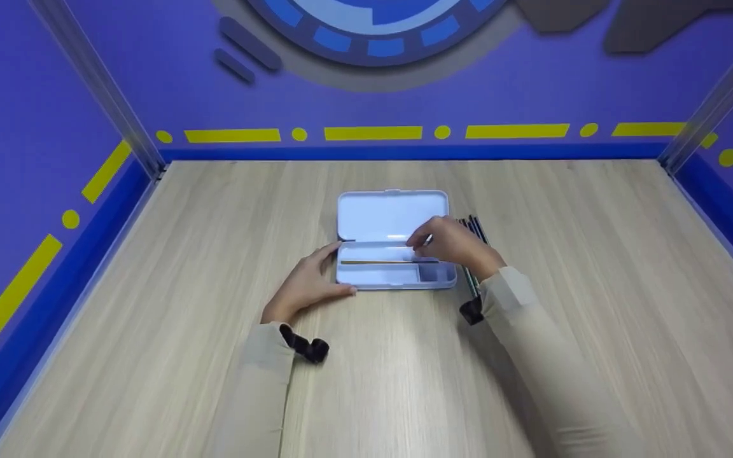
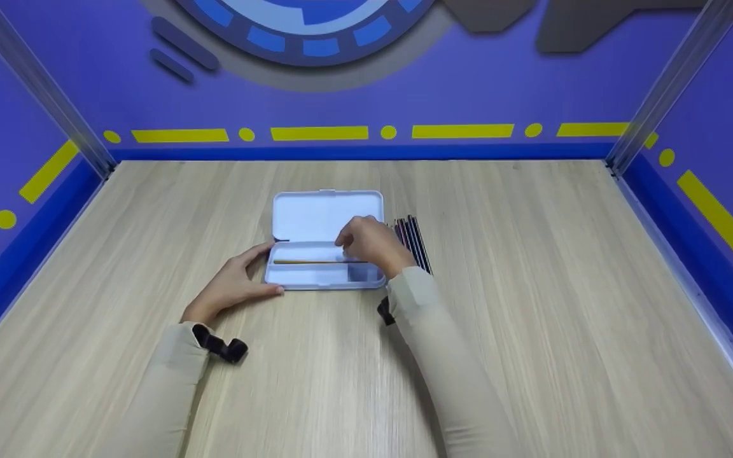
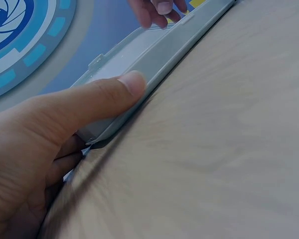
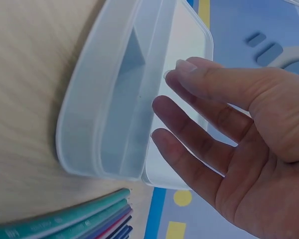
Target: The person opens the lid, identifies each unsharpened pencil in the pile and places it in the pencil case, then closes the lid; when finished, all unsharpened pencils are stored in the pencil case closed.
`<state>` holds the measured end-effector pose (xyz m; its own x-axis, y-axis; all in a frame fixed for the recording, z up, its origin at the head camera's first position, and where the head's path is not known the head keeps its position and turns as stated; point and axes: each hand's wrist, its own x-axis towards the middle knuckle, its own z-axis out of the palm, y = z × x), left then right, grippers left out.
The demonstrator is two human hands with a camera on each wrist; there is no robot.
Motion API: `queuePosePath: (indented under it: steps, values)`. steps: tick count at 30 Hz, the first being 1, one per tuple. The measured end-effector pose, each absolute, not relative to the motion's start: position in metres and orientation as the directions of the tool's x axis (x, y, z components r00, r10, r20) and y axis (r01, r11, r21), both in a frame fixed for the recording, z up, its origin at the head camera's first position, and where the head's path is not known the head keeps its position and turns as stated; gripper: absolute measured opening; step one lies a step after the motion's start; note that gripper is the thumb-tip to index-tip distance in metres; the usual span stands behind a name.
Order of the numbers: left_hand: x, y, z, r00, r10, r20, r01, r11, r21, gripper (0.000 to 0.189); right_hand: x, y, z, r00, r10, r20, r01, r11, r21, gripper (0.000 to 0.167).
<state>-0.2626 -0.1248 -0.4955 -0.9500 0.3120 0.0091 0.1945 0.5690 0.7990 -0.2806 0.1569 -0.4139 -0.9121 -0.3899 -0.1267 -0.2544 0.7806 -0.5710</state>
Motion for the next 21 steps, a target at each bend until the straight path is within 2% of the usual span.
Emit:
queuePosePath:
  steps: [12, 21]
  values:
    - [-0.263, -0.124, -0.495, -0.947, 0.322, -0.007, 0.198, 0.598, 0.777, 0.106, -0.277, 0.193, -0.412, -0.929, -0.356, -0.102, -0.234, 0.778, -0.583, 0.025]
    - [-0.262, -0.126, -0.496, -0.946, 0.324, 0.014, 0.214, 0.591, 0.778, 0.105, -0.273, 0.229, -0.418, -0.961, -0.263, -0.087, -0.158, 0.780, -0.605, 0.027]
